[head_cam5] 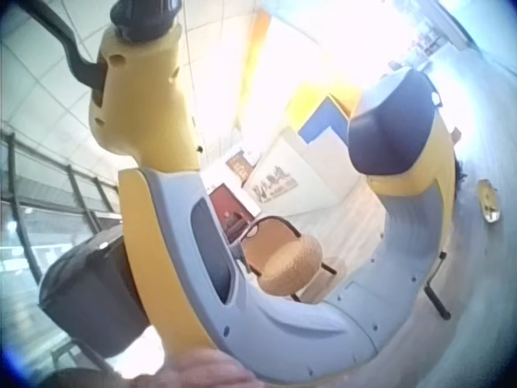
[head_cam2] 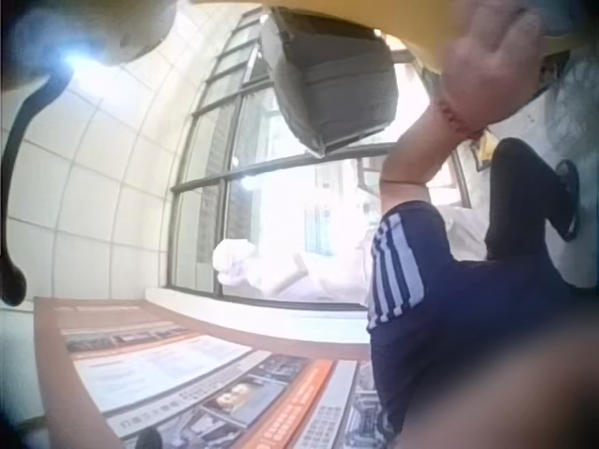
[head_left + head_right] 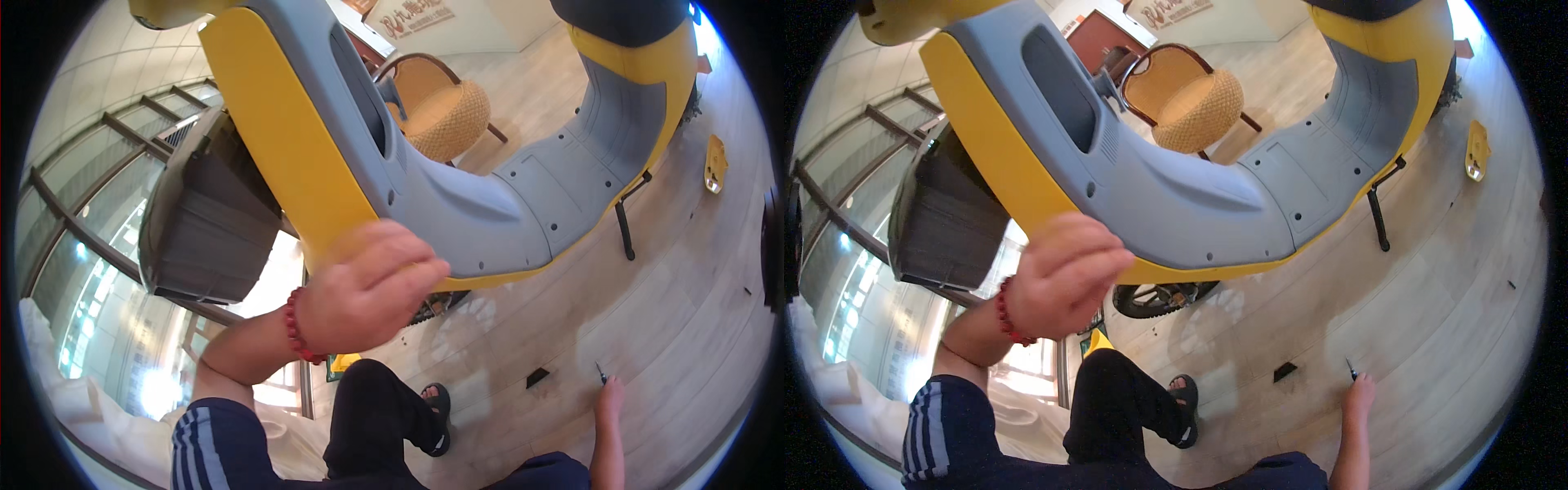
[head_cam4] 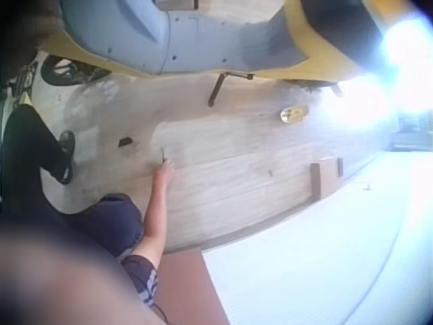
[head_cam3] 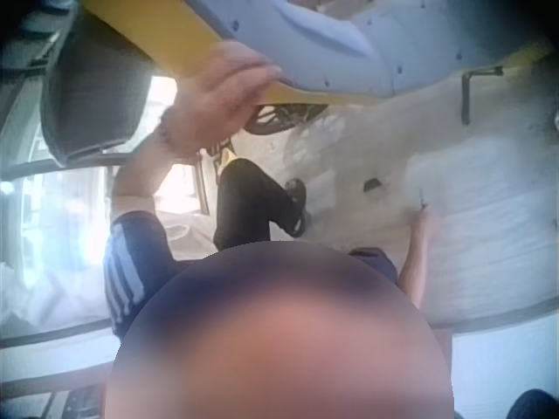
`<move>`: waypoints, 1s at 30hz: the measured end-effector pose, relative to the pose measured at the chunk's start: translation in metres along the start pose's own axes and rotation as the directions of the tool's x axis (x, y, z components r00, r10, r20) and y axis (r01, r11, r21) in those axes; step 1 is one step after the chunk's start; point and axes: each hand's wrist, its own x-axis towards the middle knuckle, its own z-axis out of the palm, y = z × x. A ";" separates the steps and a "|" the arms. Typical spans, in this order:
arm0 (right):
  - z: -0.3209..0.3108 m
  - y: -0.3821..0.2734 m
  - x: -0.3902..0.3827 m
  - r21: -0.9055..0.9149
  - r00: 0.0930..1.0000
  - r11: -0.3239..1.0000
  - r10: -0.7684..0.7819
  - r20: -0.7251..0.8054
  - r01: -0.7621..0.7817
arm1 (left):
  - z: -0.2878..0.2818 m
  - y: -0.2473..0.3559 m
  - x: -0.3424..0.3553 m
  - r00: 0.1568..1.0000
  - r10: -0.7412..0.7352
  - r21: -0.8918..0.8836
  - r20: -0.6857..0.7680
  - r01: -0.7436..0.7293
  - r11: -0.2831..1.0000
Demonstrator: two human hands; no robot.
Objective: Repairing a scooter by using a screwdriver to remove and re-install screws on the plastic body panels.
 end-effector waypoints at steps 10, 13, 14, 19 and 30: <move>-0.176 -0.137 0.072 0.271 0.965 0.935 -0.256 0.059 0.231 | -0.121 -0.017 0.047 0.989 -0.127 0.601 0.072 0.059 0.797; -0.323 -0.267 0.071 0.471 0.586 0.347 -0.493 -0.644 0.811 | -0.134 -0.011 0.047 0.984 -0.121 0.550 -0.131 0.174 0.817; -0.373 -0.305 0.058 0.446 0.490 0.211 -0.478 -0.729 0.870 | -0.132 -0.017 0.048 0.976 -0.119 0.490 -0.183 0.196 0.850; -0.551 -0.439 -0.016 0.142 0.084 -0.255 -0.224 -0.971 0.956 | -0.115 -0.086 0.073 0.842 -0.193 0.341 -0.504 0.399 0.851; -0.567 -0.474 -0.015 0.078 -0.004 -0.312 -0.253 -0.967 0.947 | -0.102 -0.111 0.099 0.634 -0.406 -0.046 -0.658 0.505 0.862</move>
